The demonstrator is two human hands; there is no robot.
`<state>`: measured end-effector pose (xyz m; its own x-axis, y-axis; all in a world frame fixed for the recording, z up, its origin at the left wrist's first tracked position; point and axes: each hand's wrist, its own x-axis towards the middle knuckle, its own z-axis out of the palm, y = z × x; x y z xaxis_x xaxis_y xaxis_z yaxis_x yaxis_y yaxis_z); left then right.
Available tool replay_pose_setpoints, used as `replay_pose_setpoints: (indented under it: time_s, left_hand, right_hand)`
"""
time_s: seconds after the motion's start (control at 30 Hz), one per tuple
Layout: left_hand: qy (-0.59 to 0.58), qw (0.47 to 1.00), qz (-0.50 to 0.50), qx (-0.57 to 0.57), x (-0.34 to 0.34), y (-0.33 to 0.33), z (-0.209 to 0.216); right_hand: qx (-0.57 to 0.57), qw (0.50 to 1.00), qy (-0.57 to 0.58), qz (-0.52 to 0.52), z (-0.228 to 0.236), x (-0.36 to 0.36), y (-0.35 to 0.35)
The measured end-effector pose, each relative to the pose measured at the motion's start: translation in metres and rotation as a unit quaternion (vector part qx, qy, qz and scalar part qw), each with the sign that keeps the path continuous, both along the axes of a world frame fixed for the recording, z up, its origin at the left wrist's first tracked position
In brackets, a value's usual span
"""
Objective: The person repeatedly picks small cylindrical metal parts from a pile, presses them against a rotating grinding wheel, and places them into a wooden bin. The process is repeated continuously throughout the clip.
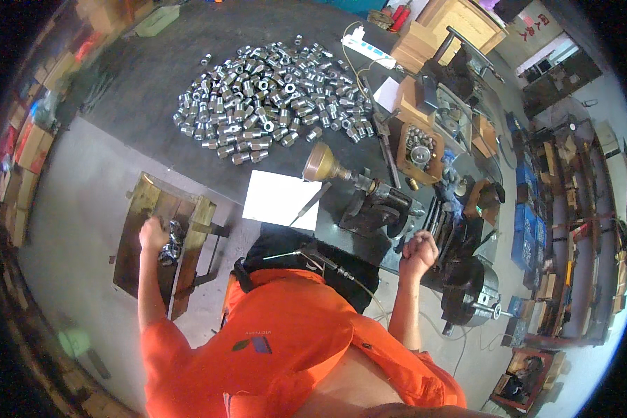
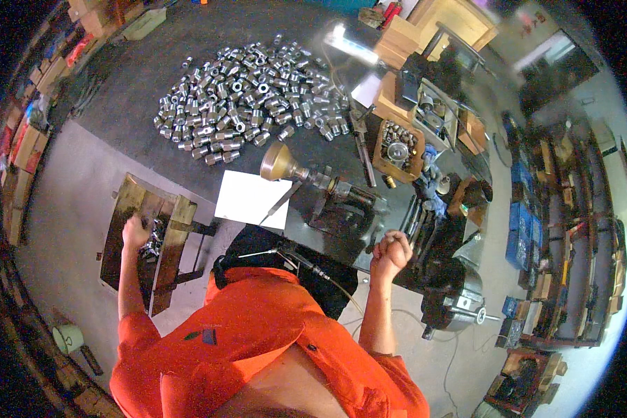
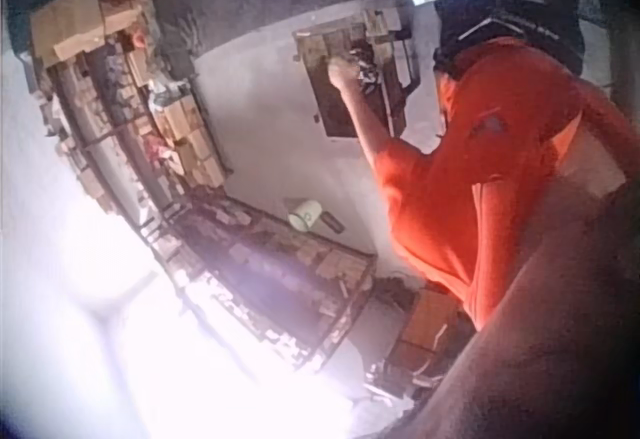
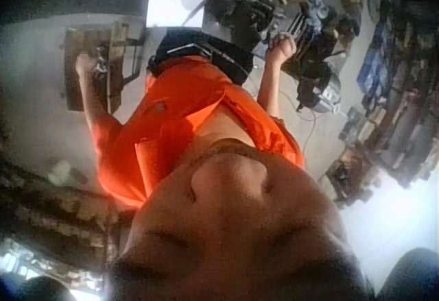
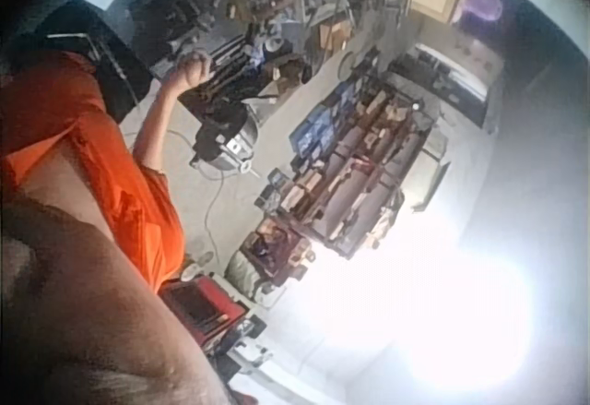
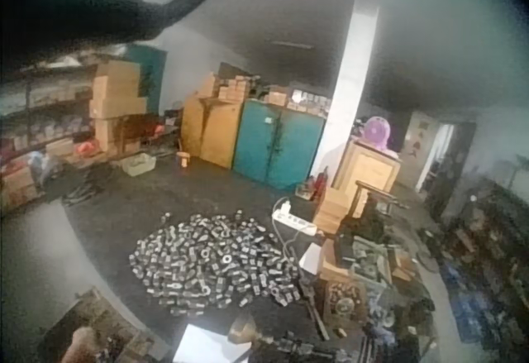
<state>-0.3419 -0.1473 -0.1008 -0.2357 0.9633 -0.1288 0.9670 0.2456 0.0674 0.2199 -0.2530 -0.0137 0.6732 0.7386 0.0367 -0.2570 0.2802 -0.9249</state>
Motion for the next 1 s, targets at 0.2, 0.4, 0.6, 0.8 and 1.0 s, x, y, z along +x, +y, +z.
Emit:
replay_pose_setpoints:
  time_s: [0.2,0.4,0.6,0.8,1.0]
  left_hand:
    - [-0.244,0.914,-0.207,0.249,0.165,0.058,0.127]
    - [-0.154,0.887,-0.389,0.194,0.305,0.130,0.115]
    - [-0.008,0.903,-0.421,0.085,0.358,0.185,0.083]
    - [-0.085,0.889,-0.439,0.096,0.342,0.175,0.091]
    - [-0.245,0.873,-0.393,0.152,0.275,0.086,0.134]
  right_hand:
    - [-0.057,0.996,0.029,-0.065,-0.012,0.008,0.036]
    - [0.010,0.999,0.016,-0.047,-0.031,0.027,0.045]
    - [-0.048,0.997,0.001,-0.060,-0.020,0.015,0.037]
    - [-0.049,0.996,0.033,-0.061,-0.020,0.012,0.030]
    - [-0.042,0.995,0.063,-0.069,-0.022,0.011,0.030]
